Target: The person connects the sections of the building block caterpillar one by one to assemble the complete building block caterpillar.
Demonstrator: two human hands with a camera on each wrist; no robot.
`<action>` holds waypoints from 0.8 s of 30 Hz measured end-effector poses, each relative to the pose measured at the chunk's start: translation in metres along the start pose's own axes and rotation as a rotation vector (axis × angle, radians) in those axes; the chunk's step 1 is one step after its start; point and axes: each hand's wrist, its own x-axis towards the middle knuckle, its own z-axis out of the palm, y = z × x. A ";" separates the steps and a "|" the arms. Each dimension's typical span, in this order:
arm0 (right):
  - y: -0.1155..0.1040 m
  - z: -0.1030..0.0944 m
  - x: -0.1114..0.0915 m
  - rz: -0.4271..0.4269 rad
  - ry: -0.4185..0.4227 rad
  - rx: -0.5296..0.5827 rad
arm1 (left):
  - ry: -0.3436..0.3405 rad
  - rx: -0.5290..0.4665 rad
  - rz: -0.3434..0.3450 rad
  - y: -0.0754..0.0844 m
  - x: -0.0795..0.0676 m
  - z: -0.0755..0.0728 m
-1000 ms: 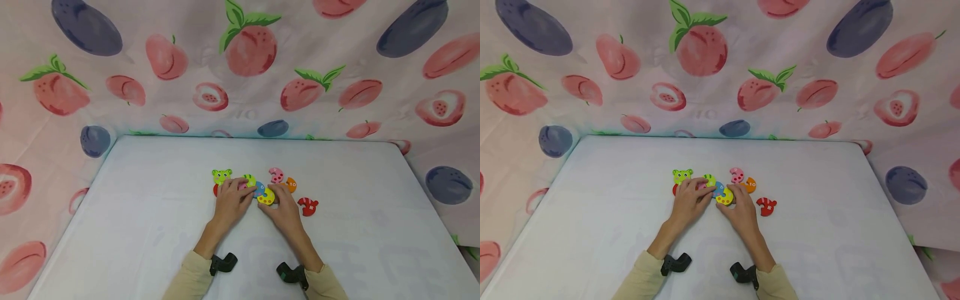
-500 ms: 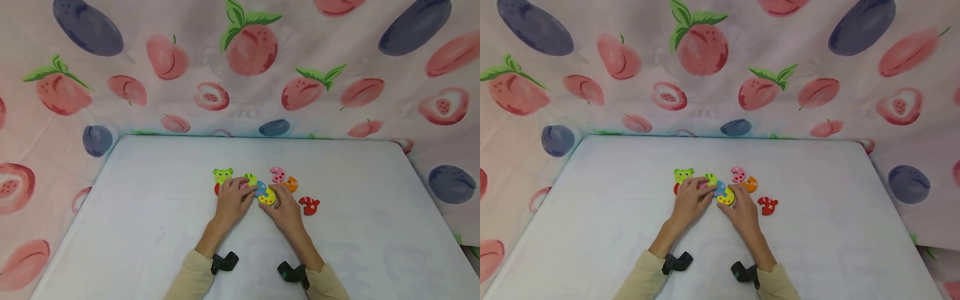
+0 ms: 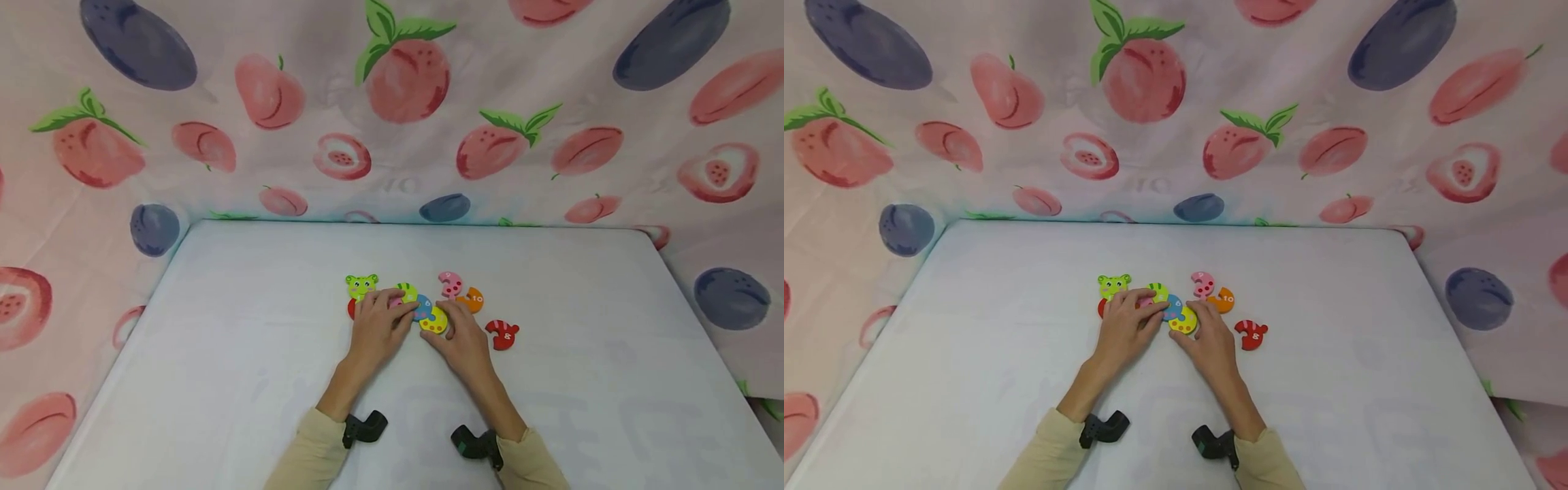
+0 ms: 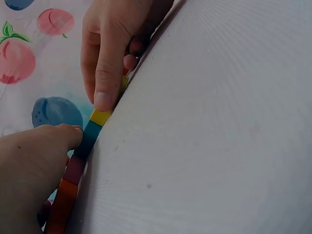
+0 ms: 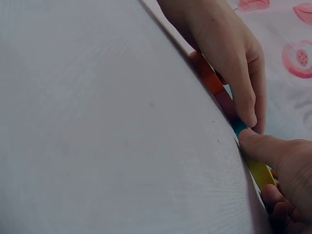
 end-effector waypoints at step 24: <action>0.002 0.000 -0.006 -0.027 -0.032 -0.035 | -0.062 0.055 -0.044 0.013 -0.004 0.000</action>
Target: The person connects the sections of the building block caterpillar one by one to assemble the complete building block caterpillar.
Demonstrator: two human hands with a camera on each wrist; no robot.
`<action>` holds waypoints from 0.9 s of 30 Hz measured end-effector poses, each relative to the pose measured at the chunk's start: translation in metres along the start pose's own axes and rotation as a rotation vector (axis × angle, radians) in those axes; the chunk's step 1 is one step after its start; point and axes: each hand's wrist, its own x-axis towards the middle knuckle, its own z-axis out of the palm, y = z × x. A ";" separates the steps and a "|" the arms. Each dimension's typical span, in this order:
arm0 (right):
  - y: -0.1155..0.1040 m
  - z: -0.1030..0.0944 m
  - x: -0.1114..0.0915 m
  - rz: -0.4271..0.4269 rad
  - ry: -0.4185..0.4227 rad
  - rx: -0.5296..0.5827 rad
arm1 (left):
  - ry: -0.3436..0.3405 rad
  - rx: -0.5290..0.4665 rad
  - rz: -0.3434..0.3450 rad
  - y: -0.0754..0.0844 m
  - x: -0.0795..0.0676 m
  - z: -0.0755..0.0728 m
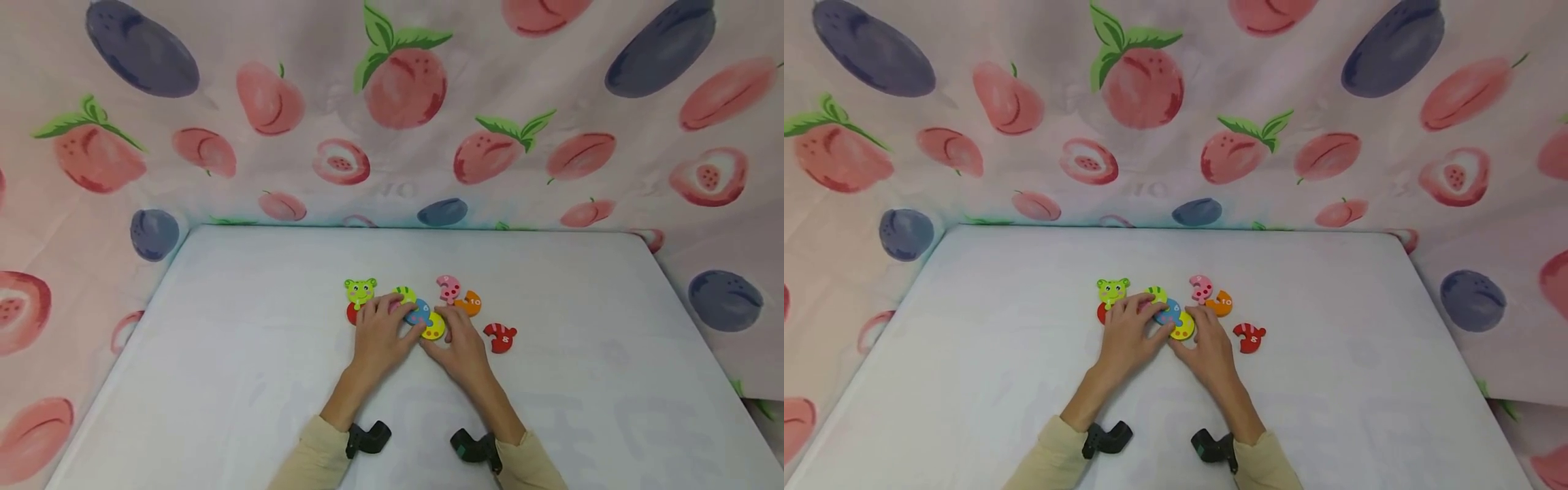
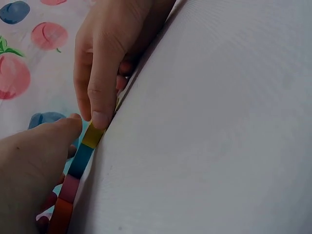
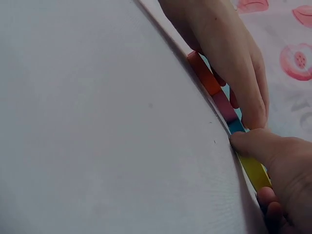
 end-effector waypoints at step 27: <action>0.028 -0.022 -0.029 -0.019 0.281 0.110 | -0.012 -0.019 0.019 -0.004 -0.003 0.004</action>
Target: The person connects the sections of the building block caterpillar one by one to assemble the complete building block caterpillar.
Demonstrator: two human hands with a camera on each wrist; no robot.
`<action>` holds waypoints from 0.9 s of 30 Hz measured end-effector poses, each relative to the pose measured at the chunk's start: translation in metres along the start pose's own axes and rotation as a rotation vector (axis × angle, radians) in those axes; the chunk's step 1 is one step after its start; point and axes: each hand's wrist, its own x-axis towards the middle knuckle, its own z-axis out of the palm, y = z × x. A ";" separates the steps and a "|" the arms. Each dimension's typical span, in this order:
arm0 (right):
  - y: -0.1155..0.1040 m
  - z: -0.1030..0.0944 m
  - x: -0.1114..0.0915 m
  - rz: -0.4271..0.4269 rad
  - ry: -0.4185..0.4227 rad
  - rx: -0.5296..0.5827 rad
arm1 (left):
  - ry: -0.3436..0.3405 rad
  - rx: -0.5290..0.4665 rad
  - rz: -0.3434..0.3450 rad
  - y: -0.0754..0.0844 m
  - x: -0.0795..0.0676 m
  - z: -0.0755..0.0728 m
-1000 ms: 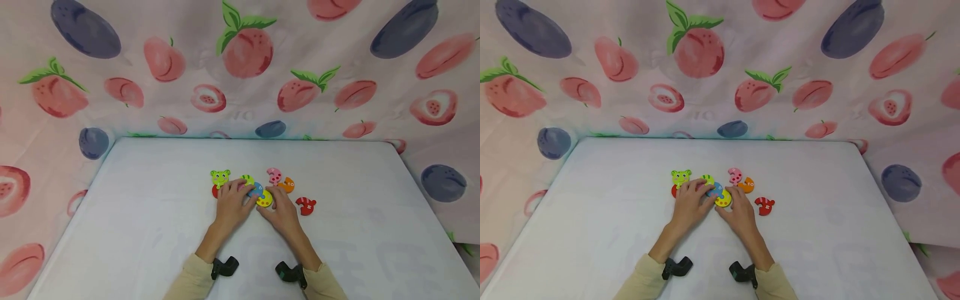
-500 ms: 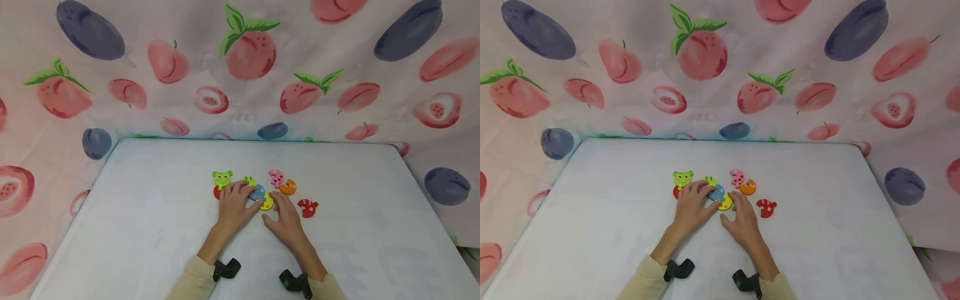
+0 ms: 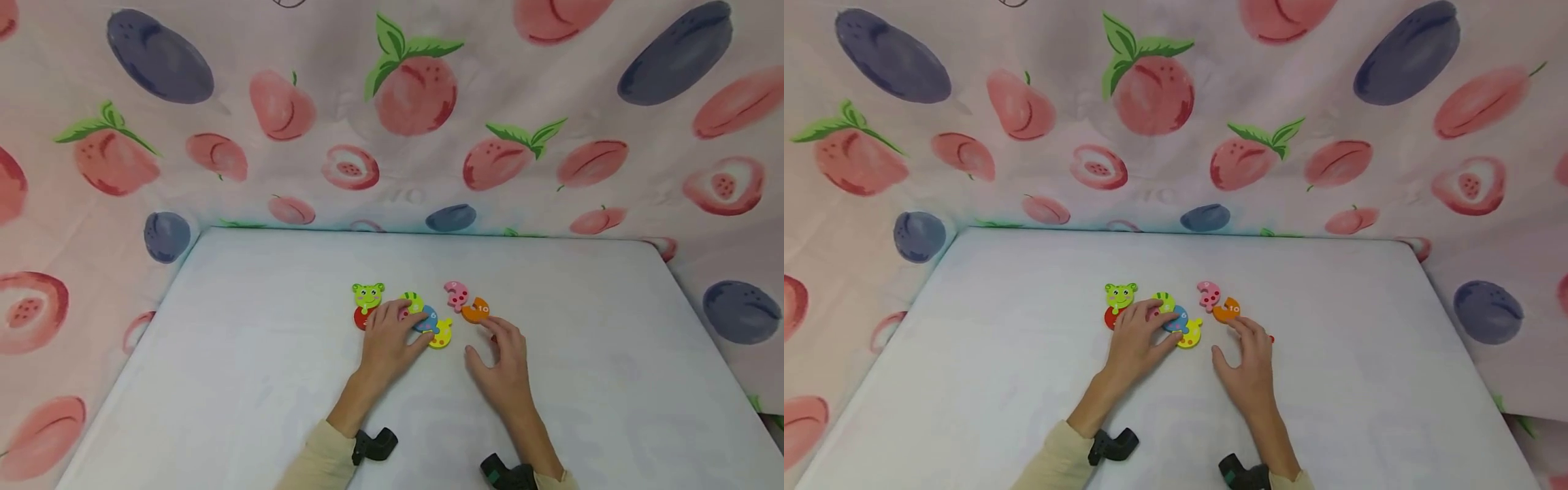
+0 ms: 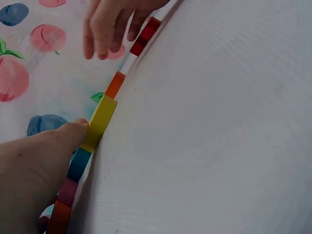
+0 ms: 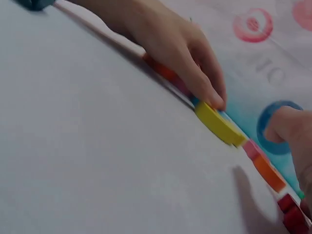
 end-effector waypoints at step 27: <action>0.031 -0.029 0.007 0.129 -0.115 -0.127 | -0.065 0.034 0.133 0.000 0.003 -0.002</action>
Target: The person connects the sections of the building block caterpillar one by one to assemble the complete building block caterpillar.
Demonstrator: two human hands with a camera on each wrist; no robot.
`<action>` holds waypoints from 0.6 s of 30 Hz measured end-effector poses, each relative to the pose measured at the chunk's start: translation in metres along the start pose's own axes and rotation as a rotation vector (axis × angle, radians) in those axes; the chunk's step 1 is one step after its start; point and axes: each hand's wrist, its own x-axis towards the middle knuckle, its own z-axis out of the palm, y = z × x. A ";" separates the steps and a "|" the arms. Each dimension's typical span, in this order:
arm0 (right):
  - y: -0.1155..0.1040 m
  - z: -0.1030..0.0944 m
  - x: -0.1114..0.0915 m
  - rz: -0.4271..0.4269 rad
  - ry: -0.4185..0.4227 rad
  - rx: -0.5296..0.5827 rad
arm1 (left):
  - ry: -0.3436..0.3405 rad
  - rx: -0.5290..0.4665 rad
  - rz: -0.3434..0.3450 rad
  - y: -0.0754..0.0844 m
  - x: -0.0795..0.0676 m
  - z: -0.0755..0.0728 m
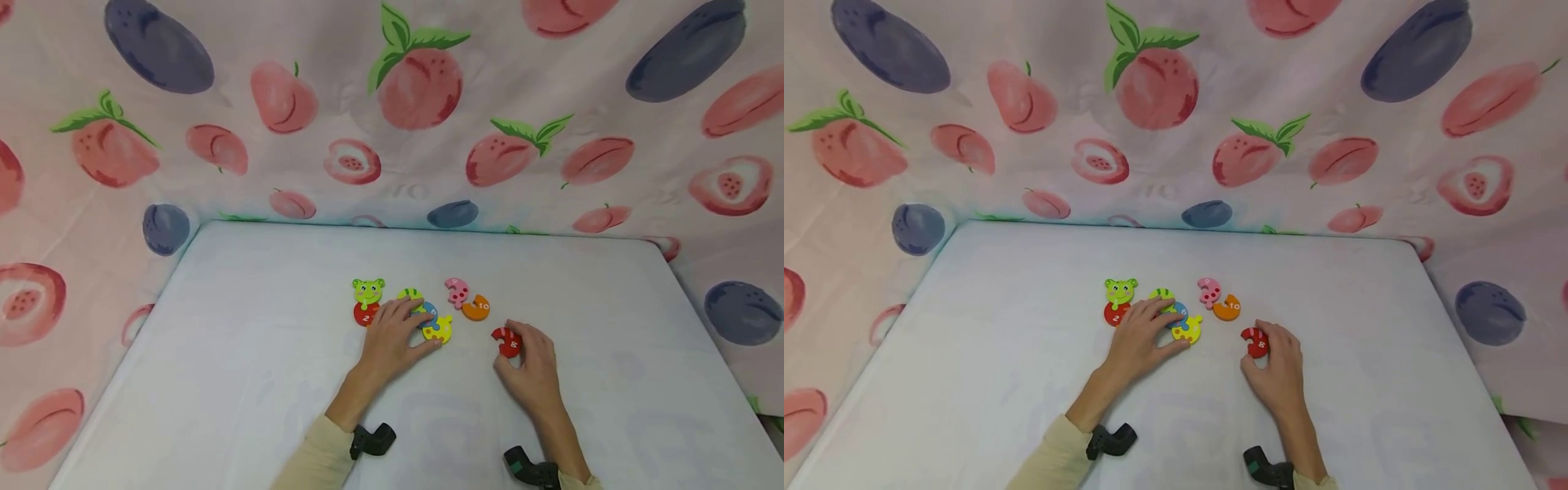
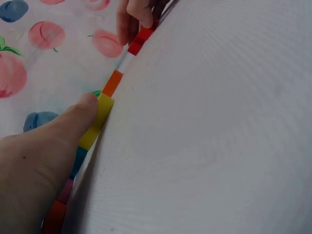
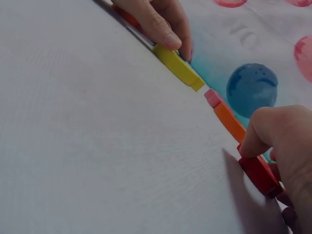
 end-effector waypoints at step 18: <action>-0.002 0.008 0.000 -0.173 -0.063 0.030 | 0.006 0.028 -0.005 0.001 0.000 0.001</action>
